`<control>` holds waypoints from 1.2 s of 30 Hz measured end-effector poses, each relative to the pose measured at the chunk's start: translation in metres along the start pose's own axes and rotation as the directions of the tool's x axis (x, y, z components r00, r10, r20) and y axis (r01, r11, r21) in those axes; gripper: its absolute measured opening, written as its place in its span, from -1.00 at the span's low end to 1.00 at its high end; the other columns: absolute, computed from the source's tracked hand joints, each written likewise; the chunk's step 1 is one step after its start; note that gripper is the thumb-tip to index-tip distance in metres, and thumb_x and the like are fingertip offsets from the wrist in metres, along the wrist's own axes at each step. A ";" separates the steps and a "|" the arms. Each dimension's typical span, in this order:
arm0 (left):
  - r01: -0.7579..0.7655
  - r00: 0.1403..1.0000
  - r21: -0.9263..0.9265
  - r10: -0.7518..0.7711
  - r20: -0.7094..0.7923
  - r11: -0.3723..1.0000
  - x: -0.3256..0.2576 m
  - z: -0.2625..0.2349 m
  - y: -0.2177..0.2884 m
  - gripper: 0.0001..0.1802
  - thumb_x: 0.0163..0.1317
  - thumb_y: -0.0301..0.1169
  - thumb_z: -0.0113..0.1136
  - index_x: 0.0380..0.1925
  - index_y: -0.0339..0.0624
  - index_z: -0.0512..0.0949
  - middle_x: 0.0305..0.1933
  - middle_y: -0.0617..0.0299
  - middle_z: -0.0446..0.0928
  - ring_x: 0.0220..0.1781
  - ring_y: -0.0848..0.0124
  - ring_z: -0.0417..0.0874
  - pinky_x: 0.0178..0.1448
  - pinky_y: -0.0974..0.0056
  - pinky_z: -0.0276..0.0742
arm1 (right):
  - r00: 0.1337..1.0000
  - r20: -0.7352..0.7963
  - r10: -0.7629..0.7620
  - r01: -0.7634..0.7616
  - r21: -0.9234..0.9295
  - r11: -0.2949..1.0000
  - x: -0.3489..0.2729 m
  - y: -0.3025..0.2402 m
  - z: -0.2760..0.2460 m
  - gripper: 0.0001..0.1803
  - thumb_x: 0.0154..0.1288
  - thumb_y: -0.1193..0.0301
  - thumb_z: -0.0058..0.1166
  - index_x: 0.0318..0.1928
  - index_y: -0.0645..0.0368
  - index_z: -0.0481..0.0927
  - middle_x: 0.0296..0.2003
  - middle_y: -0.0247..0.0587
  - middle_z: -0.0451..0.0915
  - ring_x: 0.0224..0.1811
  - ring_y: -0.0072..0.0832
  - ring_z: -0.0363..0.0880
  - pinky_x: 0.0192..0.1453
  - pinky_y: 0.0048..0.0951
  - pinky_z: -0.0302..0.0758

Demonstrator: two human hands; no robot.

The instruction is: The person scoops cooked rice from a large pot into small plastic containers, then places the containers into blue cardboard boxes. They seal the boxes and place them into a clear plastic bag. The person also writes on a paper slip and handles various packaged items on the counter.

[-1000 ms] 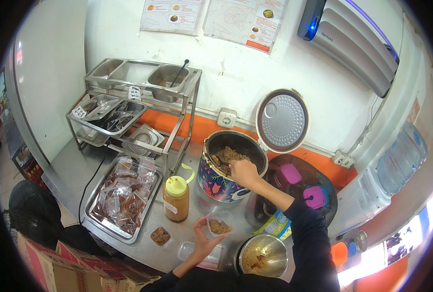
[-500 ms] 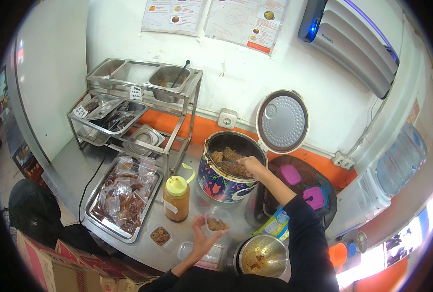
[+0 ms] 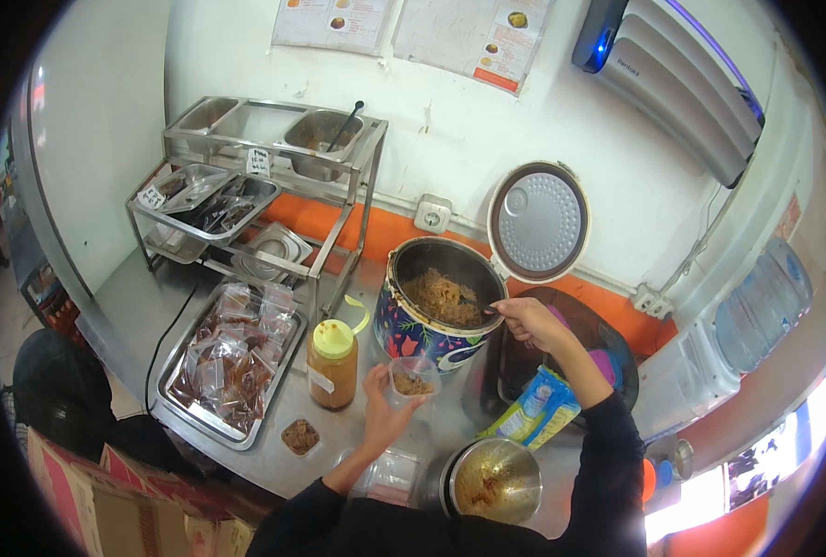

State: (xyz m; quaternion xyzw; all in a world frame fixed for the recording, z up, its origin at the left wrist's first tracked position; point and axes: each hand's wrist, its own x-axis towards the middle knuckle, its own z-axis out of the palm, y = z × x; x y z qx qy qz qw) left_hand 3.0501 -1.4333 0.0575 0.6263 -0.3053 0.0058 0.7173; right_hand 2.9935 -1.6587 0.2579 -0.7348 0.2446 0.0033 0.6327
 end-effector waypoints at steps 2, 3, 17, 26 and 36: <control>0.017 1.000 -0.014 -0.017 -0.005 1.000 0.004 0.001 0.009 -0.10 -0.17 -0.45 0.37 0.09 -0.35 -0.04 0.10 -0.04 0.11 0.13 0.16 0.30 0.23 0.20 0.20 | 0.999 0.032 0.020 -0.018 -0.047 0.999 -0.017 0.000 0.002 -0.75 0.25 0.38 -0.17 -0.15 0.24 0.47 -0.69 -0.59 0.09 -0.69 -0.75 -0.03 -0.66 -0.67 -0.08; 0.028 1.000 -0.020 -0.028 -0.009 0.999 0.006 0.002 0.013 -0.09 -0.17 -0.46 0.36 0.10 -0.35 -0.05 0.11 -0.04 0.10 0.13 0.16 0.30 0.23 0.20 0.20 | 0.998 0.053 0.031 -0.026 -0.084 0.996 -0.022 0.004 0.003 -0.75 0.25 0.38 -0.16 -0.15 0.24 0.48 -0.69 -0.58 0.12 -0.68 -0.75 -0.01 -0.65 -0.67 -0.05; -0.266 0.964 0.005 0.266 -0.020 0.964 -0.009 -0.003 0.020 -0.02 -0.23 -0.45 0.41 0.07 -0.18 -0.14 0.12 -0.06 0.12 0.17 0.15 0.24 0.24 0.10 0.14 | 0.631 0.386 -0.673 0.354 -0.915 -0.193 -0.091 0.022 0.070 -0.67 -0.13 0.48 0.03 -0.22 0.13 0.53 -0.63 -0.29 0.38 -0.57 -0.38 0.42 -0.50 -0.39 0.37; -0.353 0.931 0.219 0.364 -0.010 0.909 -0.018 -0.015 0.032 -0.05 -0.25 -0.33 0.42 0.14 -0.32 0.07 0.04 -0.09 0.26 0.05 0.07 0.33 0.10 0.15 0.27 | 0.660 0.456 -0.597 0.444 -0.878 -0.181 -0.107 0.015 0.071 -0.60 -0.23 0.50 0.04 -0.22 0.11 0.51 -0.64 -0.31 0.32 -0.60 -0.40 0.36 -0.52 -0.39 0.33; -0.314 0.943 0.244 0.332 -0.036 0.918 -0.030 -0.018 0.019 -0.09 -0.25 -0.26 0.41 0.13 -0.29 0.16 0.05 -0.05 0.27 0.07 0.10 0.34 0.08 0.18 0.32 | 0.684 0.447 -0.576 0.445 -0.882 -0.156 -0.115 0.006 0.083 -0.65 -0.23 0.52 0.03 -0.27 0.10 0.53 -0.66 -0.28 0.32 -0.60 -0.36 0.39 -0.55 -0.35 0.30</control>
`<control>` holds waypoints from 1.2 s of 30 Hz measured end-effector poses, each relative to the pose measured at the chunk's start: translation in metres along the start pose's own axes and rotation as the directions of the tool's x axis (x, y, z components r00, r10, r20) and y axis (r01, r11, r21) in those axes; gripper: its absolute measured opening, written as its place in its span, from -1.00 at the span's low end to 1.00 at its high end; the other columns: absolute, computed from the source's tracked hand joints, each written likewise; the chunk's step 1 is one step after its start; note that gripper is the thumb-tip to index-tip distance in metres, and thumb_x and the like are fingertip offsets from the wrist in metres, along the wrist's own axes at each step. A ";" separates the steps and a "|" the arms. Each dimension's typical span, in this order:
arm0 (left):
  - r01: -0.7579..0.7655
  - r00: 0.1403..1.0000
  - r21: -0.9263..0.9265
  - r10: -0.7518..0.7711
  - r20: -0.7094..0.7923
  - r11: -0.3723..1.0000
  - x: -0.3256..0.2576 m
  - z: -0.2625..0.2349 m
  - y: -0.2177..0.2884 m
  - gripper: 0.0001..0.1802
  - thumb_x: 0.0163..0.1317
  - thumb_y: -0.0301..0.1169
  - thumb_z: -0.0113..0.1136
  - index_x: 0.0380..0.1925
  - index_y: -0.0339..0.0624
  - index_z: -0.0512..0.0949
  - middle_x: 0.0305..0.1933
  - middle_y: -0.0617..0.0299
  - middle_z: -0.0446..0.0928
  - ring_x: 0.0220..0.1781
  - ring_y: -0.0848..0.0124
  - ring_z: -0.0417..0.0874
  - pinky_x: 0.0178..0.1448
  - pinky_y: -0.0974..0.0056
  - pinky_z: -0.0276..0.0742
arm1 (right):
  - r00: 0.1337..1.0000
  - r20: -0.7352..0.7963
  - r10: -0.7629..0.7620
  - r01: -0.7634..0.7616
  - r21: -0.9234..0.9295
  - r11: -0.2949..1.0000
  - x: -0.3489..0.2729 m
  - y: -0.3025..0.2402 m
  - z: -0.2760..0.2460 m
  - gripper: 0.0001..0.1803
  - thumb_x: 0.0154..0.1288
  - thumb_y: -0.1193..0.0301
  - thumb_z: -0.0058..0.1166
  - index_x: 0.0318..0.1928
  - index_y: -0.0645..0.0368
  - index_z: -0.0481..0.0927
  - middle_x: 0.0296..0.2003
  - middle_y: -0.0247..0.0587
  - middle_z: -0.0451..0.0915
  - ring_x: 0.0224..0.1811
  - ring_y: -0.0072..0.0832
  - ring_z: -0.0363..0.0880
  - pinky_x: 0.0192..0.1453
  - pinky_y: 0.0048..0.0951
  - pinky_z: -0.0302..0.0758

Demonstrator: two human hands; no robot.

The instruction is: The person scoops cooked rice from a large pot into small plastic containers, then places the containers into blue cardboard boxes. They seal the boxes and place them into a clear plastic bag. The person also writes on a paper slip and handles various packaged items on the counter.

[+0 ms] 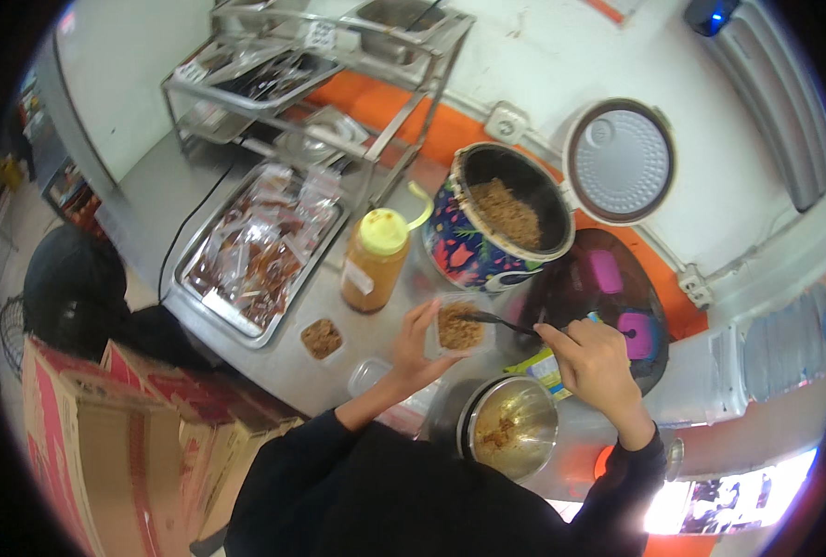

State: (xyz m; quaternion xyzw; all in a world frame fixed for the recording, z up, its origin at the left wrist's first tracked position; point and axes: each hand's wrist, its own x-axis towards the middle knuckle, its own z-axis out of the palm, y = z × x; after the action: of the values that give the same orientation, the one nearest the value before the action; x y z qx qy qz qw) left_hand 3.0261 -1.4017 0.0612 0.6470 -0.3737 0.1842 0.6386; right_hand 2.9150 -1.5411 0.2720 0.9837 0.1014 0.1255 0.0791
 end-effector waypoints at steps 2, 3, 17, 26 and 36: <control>0.007 1.000 -0.020 -0.007 0.008 1.000 -0.004 0.002 0.002 -0.09 -0.25 -0.26 0.41 0.13 -0.28 0.17 0.05 -0.05 0.28 0.07 0.10 0.34 0.08 0.18 0.32 | 0.997 0.072 0.012 -0.016 0.052 0.999 -0.006 -0.001 0.009 -0.67 -0.20 0.53 0.02 -0.27 0.10 0.53 -0.67 -0.27 0.31 -0.60 -0.36 0.38 -0.56 -0.34 0.29; 0.010 1.000 -0.025 -0.010 0.009 1.000 -0.006 0.001 0.002 -0.09 -0.25 -0.25 0.41 0.13 -0.27 0.17 0.05 -0.05 0.28 0.07 0.10 0.34 0.08 0.18 0.33 | 0.994 0.106 0.011 -0.020 0.079 0.997 -0.008 0.001 0.013 -0.67 -0.19 0.53 0.02 -0.27 0.10 0.54 -0.68 -0.27 0.30 -0.61 -0.36 0.37 -0.56 -0.34 0.28; 0.190 0.982 -0.047 -0.189 0.027 0.981 -0.021 -0.002 -0.014 -0.13 -0.23 -0.28 0.41 0.10 -0.29 0.19 0.06 -0.04 0.26 0.10 0.12 0.33 0.11 0.20 0.30 | 0.929 -0.160 0.334 -0.285 0.270 0.920 0.012 0.063 0.034 -0.82 0.20 0.44 -0.10 -0.46 0.32 0.40 -0.60 -0.05 0.43 -0.60 -0.18 0.37 -0.50 -0.33 0.27; 0.322 0.932 0.048 -0.325 0.162 0.946 -0.042 0.007 -0.060 -0.19 -0.19 -0.36 0.35 0.07 -0.32 0.13 0.07 -0.10 0.19 0.11 0.05 0.27 0.15 0.17 0.24 | 0.517 -0.790 0.329 -0.600 -0.059 0.798 0.037 0.255 0.046 -0.54 0.23 0.13 -0.14 -0.36 0.41 0.36 -0.38 0.16 0.41 -0.25 -0.04 0.36 -0.14 -0.27 0.27; 0.345 0.837 0.243 -0.414 0.357 0.907 -0.047 -0.001 -0.073 -0.09 -0.24 -0.39 0.34 0.11 -0.32 0.01 0.06 -0.19 0.15 0.09 -0.06 0.23 0.17 0.08 0.20 | 0.363 -0.838 0.406 -0.632 0.099 0.768 0.070 0.235 0.064 -0.77 0.13 0.40 -0.04 -0.28 0.33 0.39 -0.24 0.01 0.47 -0.26 -0.20 0.50 -0.14 -0.32 0.38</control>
State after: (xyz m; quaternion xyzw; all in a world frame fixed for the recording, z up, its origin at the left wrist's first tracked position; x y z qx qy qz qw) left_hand 3.0482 -1.3964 -0.0231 0.7836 -0.3434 -0.0520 0.5151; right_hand 3.0403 -1.7609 0.2698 0.7676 -0.2083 0.5984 0.0966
